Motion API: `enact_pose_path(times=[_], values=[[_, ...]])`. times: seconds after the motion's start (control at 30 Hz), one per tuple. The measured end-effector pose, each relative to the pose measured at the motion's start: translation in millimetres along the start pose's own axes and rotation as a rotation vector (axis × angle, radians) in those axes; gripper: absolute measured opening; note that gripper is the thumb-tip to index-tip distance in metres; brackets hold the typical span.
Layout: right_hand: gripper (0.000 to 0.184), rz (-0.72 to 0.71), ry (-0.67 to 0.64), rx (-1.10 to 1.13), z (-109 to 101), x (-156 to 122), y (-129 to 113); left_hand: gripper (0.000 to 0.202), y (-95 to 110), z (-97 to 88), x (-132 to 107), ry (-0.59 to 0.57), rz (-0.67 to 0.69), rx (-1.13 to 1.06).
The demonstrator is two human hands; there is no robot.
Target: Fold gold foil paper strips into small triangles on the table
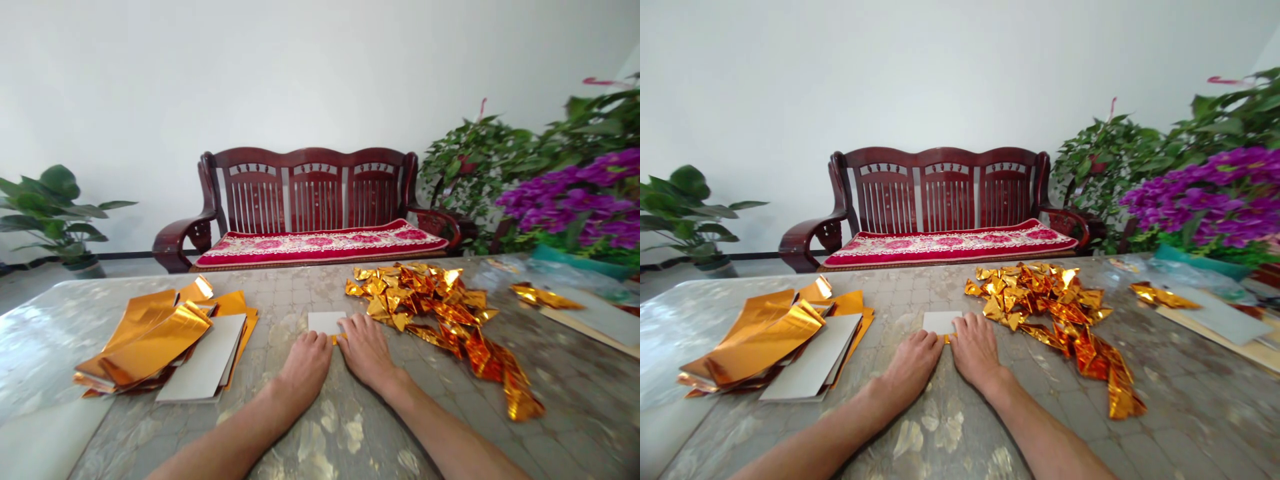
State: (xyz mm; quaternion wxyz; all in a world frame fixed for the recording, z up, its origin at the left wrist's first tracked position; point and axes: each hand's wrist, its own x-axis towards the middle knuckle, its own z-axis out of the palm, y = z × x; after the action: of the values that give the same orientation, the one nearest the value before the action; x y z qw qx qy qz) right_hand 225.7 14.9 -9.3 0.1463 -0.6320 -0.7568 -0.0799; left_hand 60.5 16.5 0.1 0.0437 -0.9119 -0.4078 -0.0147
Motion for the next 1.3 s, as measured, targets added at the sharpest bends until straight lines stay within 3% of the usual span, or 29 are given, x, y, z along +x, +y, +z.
enact_pose_path(times=[0.37,0.9,1.03,1.3], values=[[0.028,0.045,-0.063,0.031,-1.7,0.7,-8.1,0.020,6.6,1.5,-1.1,0.010,0.008,0.086],[0.029,0.059,-0.066,0.001,2.1,1.3,8.9,0.023,21.9,-11.8,-9.5,-0.063,-0.161,0.195],[0.029,-0.005,-0.027,0.011,4.3,1.4,8.5,0.022,21.9,-9.3,-9.2,-0.052,-0.152,0.219],[0.020,-0.289,0.035,0.072,-0.9,2.6,4.4,0.027,17.1,3.6,-7.9,0.085,-0.162,0.269]])
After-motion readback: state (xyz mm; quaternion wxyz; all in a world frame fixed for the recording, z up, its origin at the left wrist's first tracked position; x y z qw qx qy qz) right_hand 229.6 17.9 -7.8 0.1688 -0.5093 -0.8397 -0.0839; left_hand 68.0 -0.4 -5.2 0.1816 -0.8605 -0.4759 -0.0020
